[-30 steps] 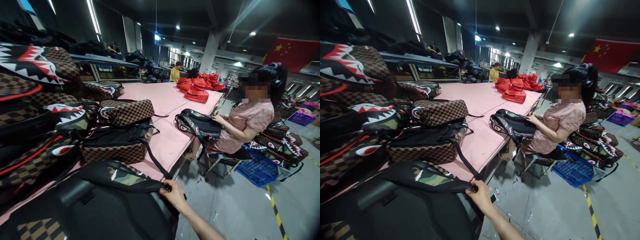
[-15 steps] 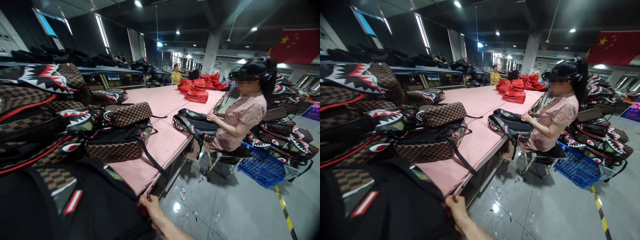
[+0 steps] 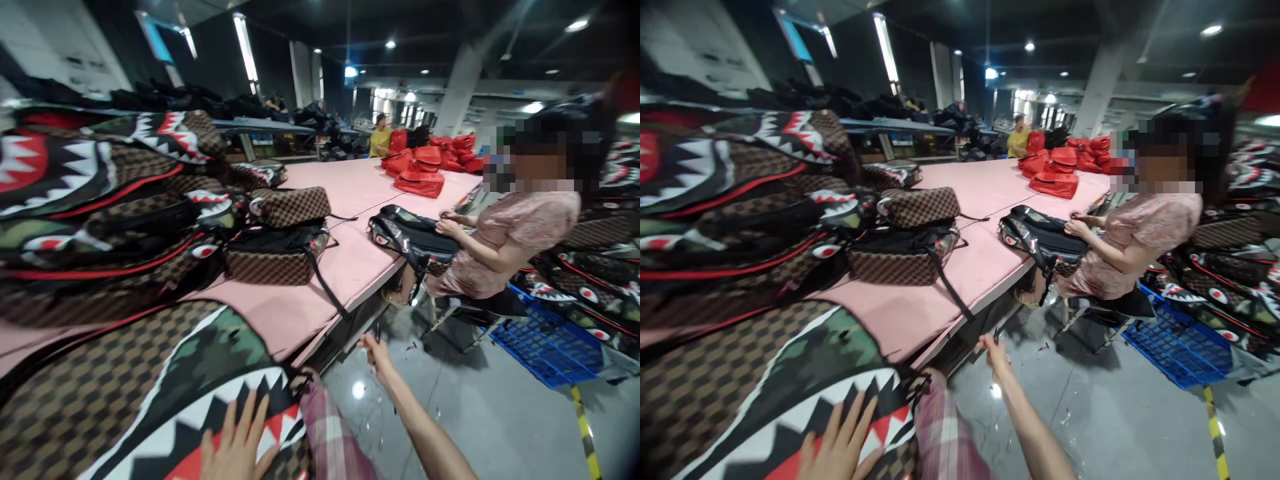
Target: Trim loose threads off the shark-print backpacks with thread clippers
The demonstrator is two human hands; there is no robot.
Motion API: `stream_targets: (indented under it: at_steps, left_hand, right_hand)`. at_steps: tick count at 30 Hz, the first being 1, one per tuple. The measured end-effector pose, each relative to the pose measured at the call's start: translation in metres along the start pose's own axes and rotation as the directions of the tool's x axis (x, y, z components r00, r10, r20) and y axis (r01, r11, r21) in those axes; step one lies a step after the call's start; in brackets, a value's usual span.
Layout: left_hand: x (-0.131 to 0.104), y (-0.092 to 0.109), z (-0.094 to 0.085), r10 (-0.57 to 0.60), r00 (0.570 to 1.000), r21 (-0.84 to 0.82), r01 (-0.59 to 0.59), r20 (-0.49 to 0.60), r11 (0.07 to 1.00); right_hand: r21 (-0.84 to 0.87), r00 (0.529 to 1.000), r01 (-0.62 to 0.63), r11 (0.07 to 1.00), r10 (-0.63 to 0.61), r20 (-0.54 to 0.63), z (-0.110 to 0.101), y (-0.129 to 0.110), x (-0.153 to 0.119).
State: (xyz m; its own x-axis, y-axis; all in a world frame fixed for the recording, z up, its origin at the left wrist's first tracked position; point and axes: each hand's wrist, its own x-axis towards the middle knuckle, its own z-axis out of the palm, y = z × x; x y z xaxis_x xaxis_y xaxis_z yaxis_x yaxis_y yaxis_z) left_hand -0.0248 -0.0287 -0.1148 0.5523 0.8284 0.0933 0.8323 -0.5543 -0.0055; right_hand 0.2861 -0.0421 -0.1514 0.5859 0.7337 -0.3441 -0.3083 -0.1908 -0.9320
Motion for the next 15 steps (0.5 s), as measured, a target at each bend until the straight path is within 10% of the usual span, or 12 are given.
stream_targets:
  at_steps: [3, 6, 10, 15]
  left_hand:
    - [0.004, -0.018, -0.007, 0.06, 0.997, -0.142, -0.052, 0.047, 0.988]
    - [0.009, -0.078, -0.034, -0.068, 0.995, -0.338, 0.038, -0.077, 0.94]
    - [-0.003, -0.172, -0.07, -0.546, 0.78, -0.379, 0.426, -0.306, 0.821]
    - [-0.003, -0.219, -0.071, -0.79, 0.613, -0.531, 0.67, 0.004, 0.518]
  right_hand:
    - [-0.042, 0.994, 0.032, 0.999, -0.027, 0.106, 0.029, -0.015, 0.009]
    - [-0.084, 0.96, 0.051, 0.995, -0.025, 0.277, 0.071, -0.024, 0.006]
    - [-0.126, 0.899, 0.107, 0.986, -0.042, 0.435, 0.112, -0.033, -0.002]
    - [-0.146, 0.85, 0.238, 0.96, -0.134, 0.509, 0.169, -0.054, -0.001]
